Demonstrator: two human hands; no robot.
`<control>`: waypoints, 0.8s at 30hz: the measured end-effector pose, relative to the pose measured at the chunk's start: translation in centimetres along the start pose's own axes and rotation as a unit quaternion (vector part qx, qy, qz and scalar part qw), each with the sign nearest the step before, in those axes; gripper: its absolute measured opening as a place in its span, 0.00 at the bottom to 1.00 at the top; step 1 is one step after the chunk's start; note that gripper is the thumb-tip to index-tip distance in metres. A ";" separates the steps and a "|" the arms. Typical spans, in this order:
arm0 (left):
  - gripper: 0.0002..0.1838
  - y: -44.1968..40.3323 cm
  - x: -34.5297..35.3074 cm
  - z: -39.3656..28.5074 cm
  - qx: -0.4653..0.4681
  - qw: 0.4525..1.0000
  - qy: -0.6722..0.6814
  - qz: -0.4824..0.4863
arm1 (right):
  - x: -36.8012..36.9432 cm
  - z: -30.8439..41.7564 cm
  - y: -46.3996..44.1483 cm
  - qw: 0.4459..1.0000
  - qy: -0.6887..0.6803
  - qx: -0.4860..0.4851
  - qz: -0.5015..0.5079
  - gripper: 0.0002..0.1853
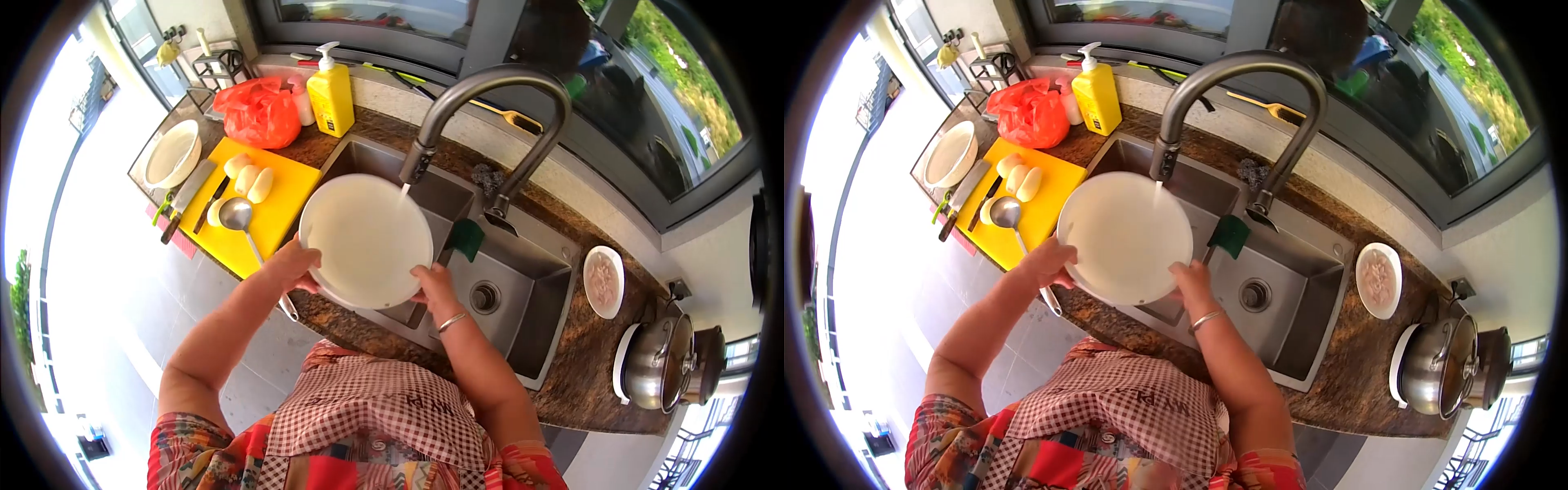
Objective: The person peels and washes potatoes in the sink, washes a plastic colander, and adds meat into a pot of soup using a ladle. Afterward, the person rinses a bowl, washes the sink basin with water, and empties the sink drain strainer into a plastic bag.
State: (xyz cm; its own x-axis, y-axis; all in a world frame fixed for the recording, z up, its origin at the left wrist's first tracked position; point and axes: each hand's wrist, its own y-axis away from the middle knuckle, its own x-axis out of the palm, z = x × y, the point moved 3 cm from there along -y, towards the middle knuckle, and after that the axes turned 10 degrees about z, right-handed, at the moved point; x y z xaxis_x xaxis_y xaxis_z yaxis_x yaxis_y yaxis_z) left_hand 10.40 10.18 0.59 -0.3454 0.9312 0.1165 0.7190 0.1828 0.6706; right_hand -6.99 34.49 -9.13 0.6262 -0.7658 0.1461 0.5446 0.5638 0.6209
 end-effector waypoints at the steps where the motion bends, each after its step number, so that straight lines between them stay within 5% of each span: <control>1: 0.30 -0.4 -1.0 1.1 -0.031 0.999 0.018 0.026 | -1.0 0.8 0.2 0.998 0.050 -0.041 -0.002 0.15; 6: 0.23 -1.1 0.9 5.2 -0.094 0.967 0.235 0.001 | -5.5 4.5 1.5 0.947 0.243 -0.201 -0.061 0.16; 11: 0.23 -3.9 5.4 7.6 -0.044 0.962 0.245 0.111 | -5.7 9.4 8.4 0.928 0.181 -0.310 -0.095 0.18; 20: 0.42 3.3 5.2 -1.6 0.139 0.988 -0.020 -0.061 | -4.0 3.6 1.1 0.942 0.229 -0.228 -0.085 0.17; 24: 0.47 5.5 4.7 -3.3 0.208 0.953 -0.182 -0.123 | 1.0 1.4 -4.7 0.986 0.141 -0.074 0.047 0.21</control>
State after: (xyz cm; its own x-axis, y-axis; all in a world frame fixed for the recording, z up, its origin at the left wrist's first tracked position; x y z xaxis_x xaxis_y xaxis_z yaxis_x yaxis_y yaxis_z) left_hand 10.73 14.51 7.21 -0.3573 0.8777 -0.3194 0.8459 0.4491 0.2877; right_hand -9.67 30.67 -10.85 0.7970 -0.6029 -0.0355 0.5391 0.6837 0.4918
